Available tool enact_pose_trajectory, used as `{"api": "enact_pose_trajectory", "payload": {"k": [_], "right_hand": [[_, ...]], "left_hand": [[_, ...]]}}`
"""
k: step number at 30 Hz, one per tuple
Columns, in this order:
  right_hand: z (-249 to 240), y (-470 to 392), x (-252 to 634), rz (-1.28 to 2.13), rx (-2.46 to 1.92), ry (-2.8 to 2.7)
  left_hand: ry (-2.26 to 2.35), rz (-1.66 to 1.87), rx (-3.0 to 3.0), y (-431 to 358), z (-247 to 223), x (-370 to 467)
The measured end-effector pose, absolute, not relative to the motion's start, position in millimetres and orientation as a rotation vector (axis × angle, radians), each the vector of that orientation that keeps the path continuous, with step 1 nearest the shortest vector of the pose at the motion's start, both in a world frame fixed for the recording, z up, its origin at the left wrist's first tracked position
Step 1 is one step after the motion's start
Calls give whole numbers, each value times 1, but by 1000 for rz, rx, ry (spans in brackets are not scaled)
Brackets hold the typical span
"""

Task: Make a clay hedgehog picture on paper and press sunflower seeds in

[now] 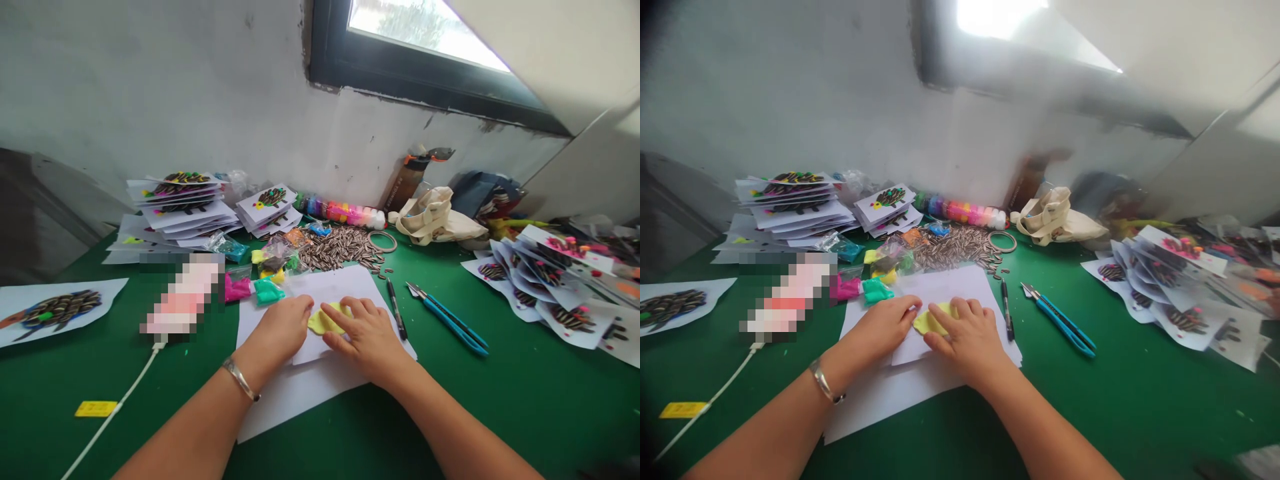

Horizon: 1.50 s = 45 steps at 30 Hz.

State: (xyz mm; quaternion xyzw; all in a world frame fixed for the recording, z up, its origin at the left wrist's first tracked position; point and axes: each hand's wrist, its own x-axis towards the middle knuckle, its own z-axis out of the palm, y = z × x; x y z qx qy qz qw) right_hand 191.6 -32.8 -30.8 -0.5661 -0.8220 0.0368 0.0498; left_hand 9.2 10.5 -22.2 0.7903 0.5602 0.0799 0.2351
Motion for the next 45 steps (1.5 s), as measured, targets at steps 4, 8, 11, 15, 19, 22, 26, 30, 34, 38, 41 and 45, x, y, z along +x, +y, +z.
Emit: {"api": "enact_pose_trajectory", "payload": {"k": [4, 8, 11, 15, 19, 22, 26, 30, 34, 38, 41, 45], "right_hand": [[-31, -36, 187, 45, -1722, -2527], [-28, -36, 183, 49, -1755, -2522], [-27, -33, 184, 86, -1777, -2512], [-30, -30, 188, 108, -1798, -2468], [-35, -29, 188, 49, -1777, -2463], [-36, -29, 189, 64, -1765, -2446], [-35, -28, 191, 98, -1776, -2397], [-36, -27, 191, 61, -1754, -2422], [-36, -25, 195, 139, -1766, -2361], [-36, -25, 196, 182, -1751, -2342], [-37, -24, 197, 134, -1724, -2386], [-40, -18, 209, 295, -1626, -2296]], "left_hand": [[1556, 205, 2156, 11, -24, 9], [1561, 195, 2162, 11, -22, 10], [1560, 191, 2172, 11, -21, 10], [1544, 211, 2175, 12, -23, 9], [1524, 237, 2171, 11, -25, 8], [1526, 218, 2160, 11, -23, 9], [1535, 193, 2164, 11, -21, 9], [1546, 200, 2167, 11, -22, 10], [1548, 202, 2168, 11, -23, 9], [1543, 198, 2181, 11, -22, 9], [1544, 178, 2176, 11, -20, 10], [1547, 192, 2161, 11, -19, 10]]}}
